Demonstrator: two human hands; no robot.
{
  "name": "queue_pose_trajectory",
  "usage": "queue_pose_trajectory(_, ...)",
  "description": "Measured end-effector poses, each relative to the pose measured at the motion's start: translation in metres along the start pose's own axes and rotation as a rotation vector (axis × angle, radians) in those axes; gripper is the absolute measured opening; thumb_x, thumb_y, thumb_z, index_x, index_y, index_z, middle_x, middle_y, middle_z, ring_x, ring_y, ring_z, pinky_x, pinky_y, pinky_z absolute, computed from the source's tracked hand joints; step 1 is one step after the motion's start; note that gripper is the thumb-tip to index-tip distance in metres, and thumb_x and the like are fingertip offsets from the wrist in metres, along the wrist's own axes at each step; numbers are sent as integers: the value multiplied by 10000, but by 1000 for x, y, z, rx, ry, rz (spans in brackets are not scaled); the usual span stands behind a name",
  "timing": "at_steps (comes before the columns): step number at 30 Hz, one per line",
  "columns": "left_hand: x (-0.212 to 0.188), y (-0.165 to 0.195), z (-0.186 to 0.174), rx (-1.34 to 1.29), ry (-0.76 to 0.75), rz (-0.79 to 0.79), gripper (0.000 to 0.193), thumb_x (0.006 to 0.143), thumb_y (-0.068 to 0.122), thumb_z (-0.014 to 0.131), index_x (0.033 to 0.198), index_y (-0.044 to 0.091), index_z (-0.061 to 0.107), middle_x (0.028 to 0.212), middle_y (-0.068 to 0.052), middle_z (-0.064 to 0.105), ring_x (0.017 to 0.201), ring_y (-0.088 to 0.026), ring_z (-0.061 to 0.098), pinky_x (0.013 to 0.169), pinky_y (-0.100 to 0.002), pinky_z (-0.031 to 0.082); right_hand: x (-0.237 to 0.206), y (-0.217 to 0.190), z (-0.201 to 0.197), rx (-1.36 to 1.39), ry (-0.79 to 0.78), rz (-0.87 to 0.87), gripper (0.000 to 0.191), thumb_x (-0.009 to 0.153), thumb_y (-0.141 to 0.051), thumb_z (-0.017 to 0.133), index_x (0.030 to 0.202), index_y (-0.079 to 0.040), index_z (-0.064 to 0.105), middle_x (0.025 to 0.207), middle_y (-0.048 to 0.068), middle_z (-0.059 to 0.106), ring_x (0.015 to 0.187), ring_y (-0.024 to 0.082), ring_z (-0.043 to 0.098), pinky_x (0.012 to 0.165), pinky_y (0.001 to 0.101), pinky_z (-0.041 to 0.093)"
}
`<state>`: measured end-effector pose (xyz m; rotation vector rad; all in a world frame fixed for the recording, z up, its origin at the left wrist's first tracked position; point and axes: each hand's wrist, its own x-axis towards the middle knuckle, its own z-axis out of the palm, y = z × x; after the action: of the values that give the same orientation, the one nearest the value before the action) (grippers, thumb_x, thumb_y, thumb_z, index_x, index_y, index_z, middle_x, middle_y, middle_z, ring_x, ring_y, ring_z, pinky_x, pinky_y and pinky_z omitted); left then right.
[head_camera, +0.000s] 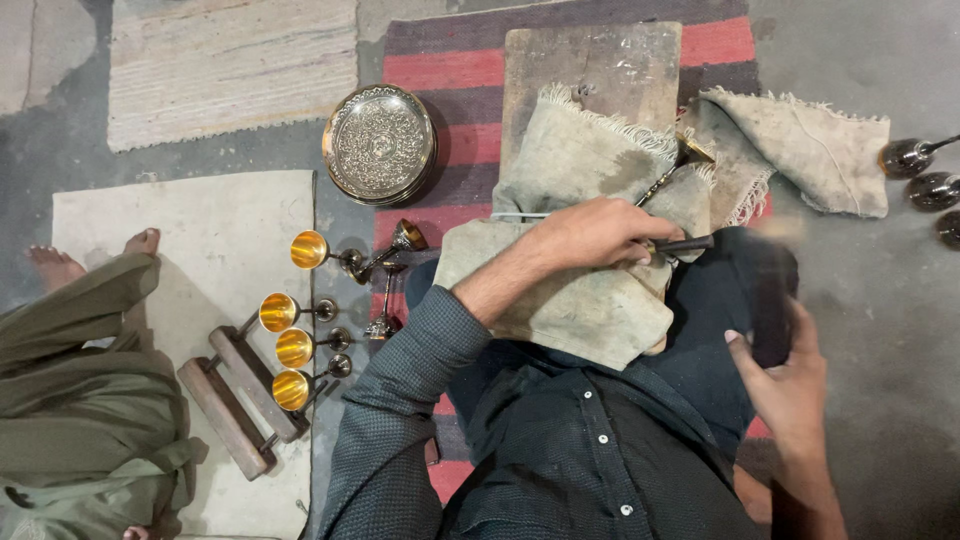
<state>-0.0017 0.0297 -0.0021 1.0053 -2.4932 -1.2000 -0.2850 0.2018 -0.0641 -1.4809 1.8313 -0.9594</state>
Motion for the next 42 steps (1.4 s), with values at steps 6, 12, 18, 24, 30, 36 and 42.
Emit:
queue_pose_trajectory(6,-3,-2,-2,-4,91,138,423,892,215,746,1305,252,659,886,-68,758,795,-261,744,699,-431,548,0,-3,-3,26,21,1,622,928,-89,792,1481,7,524,1164,113,685,1059,168,668,909,304,537)
queue_pose_trajectory(12,-5,-3,-5,-48,-1,46,422,909,200,712,1322,262,653,845,-86,763,785,-267,757,721,-434,549,1,-7,-7,-69,5,77,541,950,-83,802,1417,-20,536,1075,125,677,903,172,685,820,317,544)
queue_pose_trajectory(18,-7,-8,-7,-56,111,214,430,913,158,712,1334,226,657,959,-90,765,853,-301,742,722,-443,546,7,-3,-10,-51,-7,-21,585,918,-63,805,1439,-1,545,1130,140,691,997,152,673,856,305,543)
queue_pose_trajectory(24,-10,-9,-9,-98,82,186,460,879,209,751,1327,217,645,908,-80,763,844,-283,748,726,-437,551,9,-5,-13,-92,16,-80,548,946,-76,799,1426,15,552,1152,149,694,1053,171,681,923,310,544)
queue_pose_trajectory(30,-11,-11,-9,-64,129,216,435,915,197,736,1342,207,657,1018,-90,780,926,-285,755,780,-430,558,12,-18,-15,-81,-3,-20,607,926,-85,802,1474,7,558,1126,142,699,970,155,678,862,301,542)
queue_pose_trajectory(36,-12,-16,-10,-114,119,248,468,883,228,775,1330,171,649,1070,-97,774,983,-289,752,807,-425,566,15,-28,-15,-41,26,-79,559,951,-97,792,1453,25,578,1140,138,714,1021,150,678,902,297,542)
queue_pose_trajectory(42,-15,-20,-11,-163,97,218,450,924,165,724,1366,157,639,1088,-102,780,990,-287,766,818,-407,585,24,-26,-21,-105,-19,-10,585,928,-114,817,1445,7,573,1111,149,701,951,137,683,844,301,552)
